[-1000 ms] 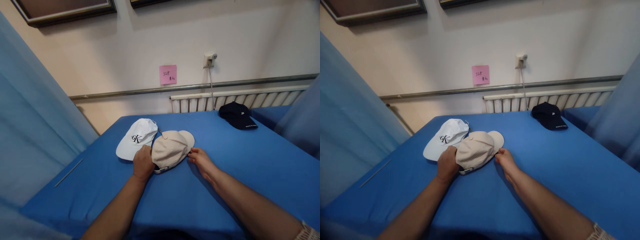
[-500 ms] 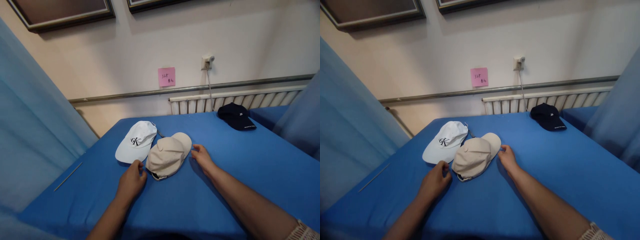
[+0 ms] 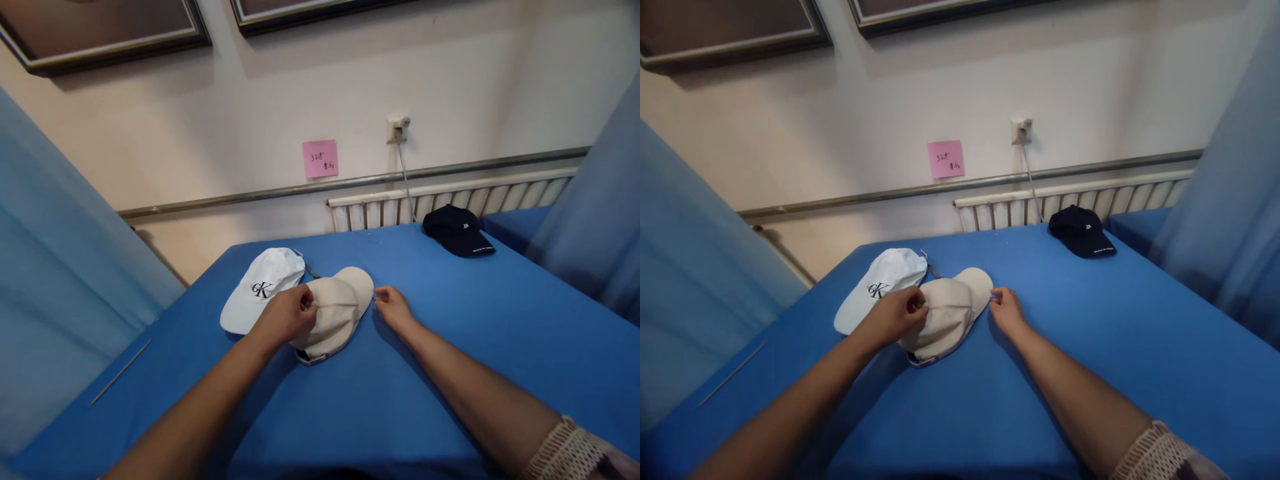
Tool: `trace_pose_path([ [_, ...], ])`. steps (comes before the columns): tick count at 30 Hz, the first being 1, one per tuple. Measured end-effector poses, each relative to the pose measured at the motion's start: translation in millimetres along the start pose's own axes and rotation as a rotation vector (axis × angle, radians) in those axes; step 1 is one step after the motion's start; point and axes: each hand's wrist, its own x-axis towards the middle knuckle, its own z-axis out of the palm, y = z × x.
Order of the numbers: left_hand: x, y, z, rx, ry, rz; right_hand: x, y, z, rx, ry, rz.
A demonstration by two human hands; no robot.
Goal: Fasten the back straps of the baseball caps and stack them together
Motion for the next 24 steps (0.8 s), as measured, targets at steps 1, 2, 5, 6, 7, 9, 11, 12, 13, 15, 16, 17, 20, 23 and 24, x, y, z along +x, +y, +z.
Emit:
trace_pose_path([
  [1,1,0,-0.2,0.025,-0.001,-0.002,4,0,-1,-0.003,0.014,0.017],
  [2,2,0,-0.5,0.051,0.006,-0.007,8,-1,-2,-0.005,0.026,0.039],
  [5,3,3,-2.5,0.099,0.033,-0.031,23,-9,-3,0.009,0.029,0.107],
  [6,4,4,-3.6,0.103,0.041,-0.039,29,-12,-2,0.019,0.017,0.132],
  [7,5,4,-5.1,0.104,0.049,-0.042,35,-16,-1,0.031,-0.002,0.154],
  [9,8,5,-9.0,0.105,0.059,-0.04,47,-25,2,0.057,-0.059,0.185],
  [11,10,5,-14.0,0.105,0.051,-0.037,56,-34,5,0.08,-0.13,0.203],
  [12,11,5,-17.0,0.101,0.046,-0.035,59,-37,5,0.088,-0.168,0.21],
  [13,12,4,-20.3,0.092,0.042,-0.035,60,-40,4,0.093,-0.204,0.216],
  [15,14,3,-27.2,0.066,0.044,-0.035,60,-43,-1,0.096,-0.264,0.225],
  [16,15,2,-30.6,0.049,0.046,-0.03,57,-43,-6,0.097,-0.288,0.227],
  [17,16,2,-33.8,0.03,0.046,-0.021,54,-43,-13,0.098,-0.307,0.229],
  [20,22,7,-39.1,-0.05,0.034,0.057,39,-36,-45,0.112,-0.371,0.232],
  [23,35,23,-34.1,-0.127,0.005,0.178,20,-23,-89,0.258,-0.455,0.271],
  [24,41,31,-29.9,-0.143,-0.003,0.223,12,-18,-105,0.345,-0.448,0.287],
])
